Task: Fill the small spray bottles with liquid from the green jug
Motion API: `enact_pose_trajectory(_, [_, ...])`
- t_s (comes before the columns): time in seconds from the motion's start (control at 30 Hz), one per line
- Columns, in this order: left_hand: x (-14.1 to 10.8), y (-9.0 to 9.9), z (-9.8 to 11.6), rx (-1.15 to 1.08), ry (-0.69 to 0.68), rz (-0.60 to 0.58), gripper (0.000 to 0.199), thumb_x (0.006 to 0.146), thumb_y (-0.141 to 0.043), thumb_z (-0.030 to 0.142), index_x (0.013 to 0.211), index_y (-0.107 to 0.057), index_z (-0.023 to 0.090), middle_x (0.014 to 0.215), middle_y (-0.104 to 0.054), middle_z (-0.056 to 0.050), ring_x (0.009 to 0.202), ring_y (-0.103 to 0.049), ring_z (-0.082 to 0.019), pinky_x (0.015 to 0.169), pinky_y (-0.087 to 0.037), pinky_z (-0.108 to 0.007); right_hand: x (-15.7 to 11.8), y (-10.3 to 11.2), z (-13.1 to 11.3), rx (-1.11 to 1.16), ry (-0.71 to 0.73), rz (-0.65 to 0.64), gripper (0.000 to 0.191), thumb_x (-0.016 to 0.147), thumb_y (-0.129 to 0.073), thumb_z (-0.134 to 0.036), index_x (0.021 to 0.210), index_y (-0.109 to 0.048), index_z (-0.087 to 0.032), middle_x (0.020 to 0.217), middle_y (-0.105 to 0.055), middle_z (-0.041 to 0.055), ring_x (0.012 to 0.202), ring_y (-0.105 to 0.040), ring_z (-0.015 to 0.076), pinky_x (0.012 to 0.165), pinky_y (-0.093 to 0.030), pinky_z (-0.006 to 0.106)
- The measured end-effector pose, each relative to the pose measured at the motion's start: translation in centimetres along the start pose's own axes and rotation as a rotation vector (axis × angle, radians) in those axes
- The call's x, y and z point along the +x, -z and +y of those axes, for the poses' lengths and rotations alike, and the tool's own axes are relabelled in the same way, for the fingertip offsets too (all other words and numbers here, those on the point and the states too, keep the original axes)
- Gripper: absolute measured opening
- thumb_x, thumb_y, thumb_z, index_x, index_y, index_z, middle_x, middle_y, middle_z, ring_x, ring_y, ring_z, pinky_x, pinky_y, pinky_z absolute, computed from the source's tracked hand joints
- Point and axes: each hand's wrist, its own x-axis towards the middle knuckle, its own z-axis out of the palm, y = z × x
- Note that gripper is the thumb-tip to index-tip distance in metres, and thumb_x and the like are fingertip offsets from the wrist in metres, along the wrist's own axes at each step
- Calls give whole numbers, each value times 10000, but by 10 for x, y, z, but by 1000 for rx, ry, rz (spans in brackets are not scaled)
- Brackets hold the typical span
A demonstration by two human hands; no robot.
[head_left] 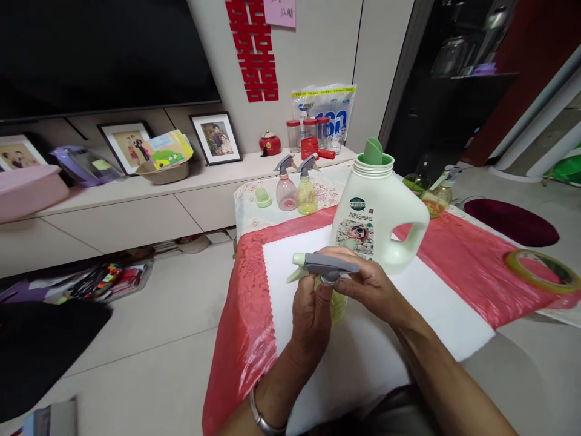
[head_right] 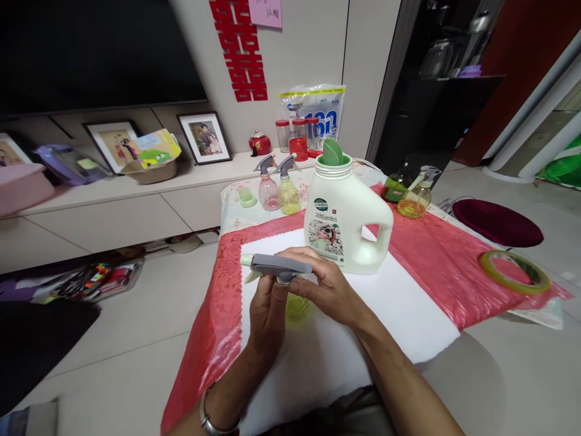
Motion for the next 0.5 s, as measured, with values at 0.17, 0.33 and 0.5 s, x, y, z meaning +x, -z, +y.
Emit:
enact_pose_trajectory(0.17, [2, 0, 4, 4, -21, -37, 401, 1038, -353, 477, 1196, -639, 243, 1154, -664, -72, 1094, -601, -233, 952, -453, -357, 2, -6, -6, -22, 49, 68, 288, 866, -752, -331, 1146, -715, -275, 1247, -602, 34, 1206, -560, 169, 1060, -446, 320])
enact_pose_trajectory(0.33, [3, 1, 8, -85, 19, -69, 380, 1043, -346, 469, 1175, -619, 242, 1144, -642, -67, 1090, -602, -217, 956, -466, -365, 0, -16, -4, -18, 33, 216, 268, 763, -836, -265, 996, -706, -243, 1142, -610, 33, 1118, -584, 160, 969, -489, 304])
enact_pose_trajectory(0.5, [3, 1, 1, -239, 34, 22, 303, 991, -498, 498, 1154, -512, 243, 1065, -656, -49, 906, -668, -179, 788, -534, -328, -2, -22, 0, -17, 17, 261, 321, 721, -866, -285, 973, -676, -222, 1131, -587, 39, 1063, -578, 154, 961, -502, 321])
